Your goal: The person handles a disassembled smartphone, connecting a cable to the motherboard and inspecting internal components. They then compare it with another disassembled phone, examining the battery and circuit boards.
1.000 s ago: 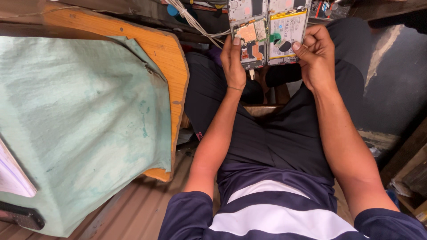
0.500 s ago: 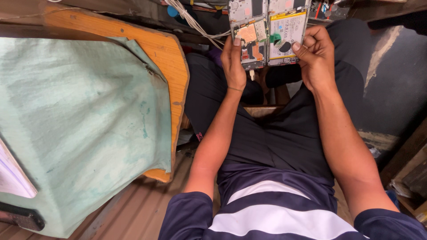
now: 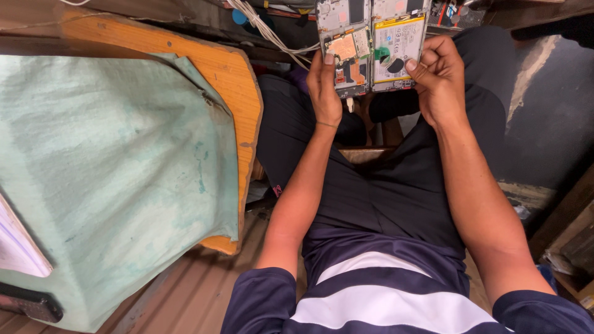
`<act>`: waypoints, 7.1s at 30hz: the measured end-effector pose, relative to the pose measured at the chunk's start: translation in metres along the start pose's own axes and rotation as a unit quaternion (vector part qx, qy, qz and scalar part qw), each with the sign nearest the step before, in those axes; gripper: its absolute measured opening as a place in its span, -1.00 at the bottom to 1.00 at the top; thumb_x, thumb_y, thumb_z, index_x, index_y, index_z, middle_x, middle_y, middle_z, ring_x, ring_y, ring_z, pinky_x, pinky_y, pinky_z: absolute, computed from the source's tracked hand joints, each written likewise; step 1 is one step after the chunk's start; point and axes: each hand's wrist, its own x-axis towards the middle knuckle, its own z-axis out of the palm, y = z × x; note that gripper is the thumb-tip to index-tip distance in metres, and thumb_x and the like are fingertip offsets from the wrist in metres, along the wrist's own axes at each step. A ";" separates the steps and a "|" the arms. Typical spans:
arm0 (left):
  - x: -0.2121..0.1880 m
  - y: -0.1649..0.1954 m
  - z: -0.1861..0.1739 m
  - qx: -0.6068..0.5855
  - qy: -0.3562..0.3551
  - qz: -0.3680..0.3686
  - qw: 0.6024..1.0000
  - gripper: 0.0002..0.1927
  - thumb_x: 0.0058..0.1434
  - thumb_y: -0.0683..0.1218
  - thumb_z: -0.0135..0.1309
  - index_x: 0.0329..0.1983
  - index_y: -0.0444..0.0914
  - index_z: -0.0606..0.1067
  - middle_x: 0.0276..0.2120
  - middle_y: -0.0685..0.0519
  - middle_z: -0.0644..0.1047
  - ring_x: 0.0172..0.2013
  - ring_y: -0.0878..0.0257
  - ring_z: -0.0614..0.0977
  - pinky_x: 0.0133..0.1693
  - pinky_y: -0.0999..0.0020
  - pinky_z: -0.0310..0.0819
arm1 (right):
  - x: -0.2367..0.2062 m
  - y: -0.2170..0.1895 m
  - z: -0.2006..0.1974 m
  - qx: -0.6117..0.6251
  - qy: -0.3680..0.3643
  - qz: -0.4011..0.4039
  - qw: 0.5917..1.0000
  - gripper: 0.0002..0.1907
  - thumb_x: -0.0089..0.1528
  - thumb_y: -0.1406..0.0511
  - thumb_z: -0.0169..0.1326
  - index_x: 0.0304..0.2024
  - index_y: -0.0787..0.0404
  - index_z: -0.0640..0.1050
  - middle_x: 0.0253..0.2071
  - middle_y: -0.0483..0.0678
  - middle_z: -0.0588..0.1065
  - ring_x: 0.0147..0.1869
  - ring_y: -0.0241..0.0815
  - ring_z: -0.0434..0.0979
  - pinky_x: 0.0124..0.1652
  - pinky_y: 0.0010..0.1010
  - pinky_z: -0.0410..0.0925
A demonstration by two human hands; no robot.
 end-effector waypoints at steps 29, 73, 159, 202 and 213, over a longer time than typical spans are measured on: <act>0.000 0.000 -0.001 0.005 -0.002 0.001 1.000 -0.56 0.56 0.07 -0.12 0.13 -0.42 0.48 -0.17 -0.04 0.60 -0.16 0.30 0.56 -0.05 0.39 0.45 | 0.000 0.002 0.000 0.003 0.005 0.002 1.000 -0.83 0.45 0.54 0.06 0.01 0.28 0.39 0.02 0.08 0.61 0.10 -0.24 0.63 0.11 -0.40 0.50; -0.001 0.000 -0.001 0.014 -0.004 -0.003 1.000 -0.54 0.55 0.07 -0.13 0.17 -0.42 0.47 -0.15 -0.03 0.60 -0.13 0.30 0.56 -0.03 0.40 0.44 | -0.002 0.002 -0.001 0.020 0.006 0.012 1.000 -0.84 0.46 0.55 0.03 0.00 0.27 0.38 0.03 0.08 0.61 0.09 -0.24 0.62 0.11 -0.41 0.48; 0.004 0.008 0.006 0.093 0.019 0.040 0.995 -0.64 0.52 0.01 -0.05 0.10 -0.39 0.49 -0.35 0.10 0.52 -0.35 0.42 0.42 -0.30 0.45 0.34 | 0.017 0.009 -0.007 0.059 0.001 0.040 0.997 -0.83 0.38 0.53 0.01 -0.07 0.21 0.41 -0.03 -0.03 0.60 0.05 -0.25 0.58 0.06 -0.41 0.42; 0.006 0.014 0.008 0.098 0.010 0.068 0.993 -0.62 0.52 0.03 -0.08 0.13 -0.38 0.47 -0.29 0.08 0.57 -0.32 0.43 0.47 -0.26 0.44 0.38 | 0.017 0.002 -0.003 0.047 0.003 0.039 0.998 -0.84 0.38 0.52 0.02 -0.06 0.20 0.40 0.01 -0.01 0.60 0.09 -0.26 0.57 0.08 -0.41 0.41; 0.007 0.012 0.006 0.117 0.015 0.064 0.991 -0.57 0.51 0.06 -0.08 0.18 -0.37 0.47 -0.35 0.09 0.55 -0.36 0.43 0.44 -0.30 0.45 0.34 | 0.019 0.002 -0.004 0.047 -0.002 0.042 0.998 -0.84 0.39 0.52 0.02 -0.06 0.20 0.40 0.01 -0.01 0.60 0.08 -0.26 0.58 0.07 -0.41 0.41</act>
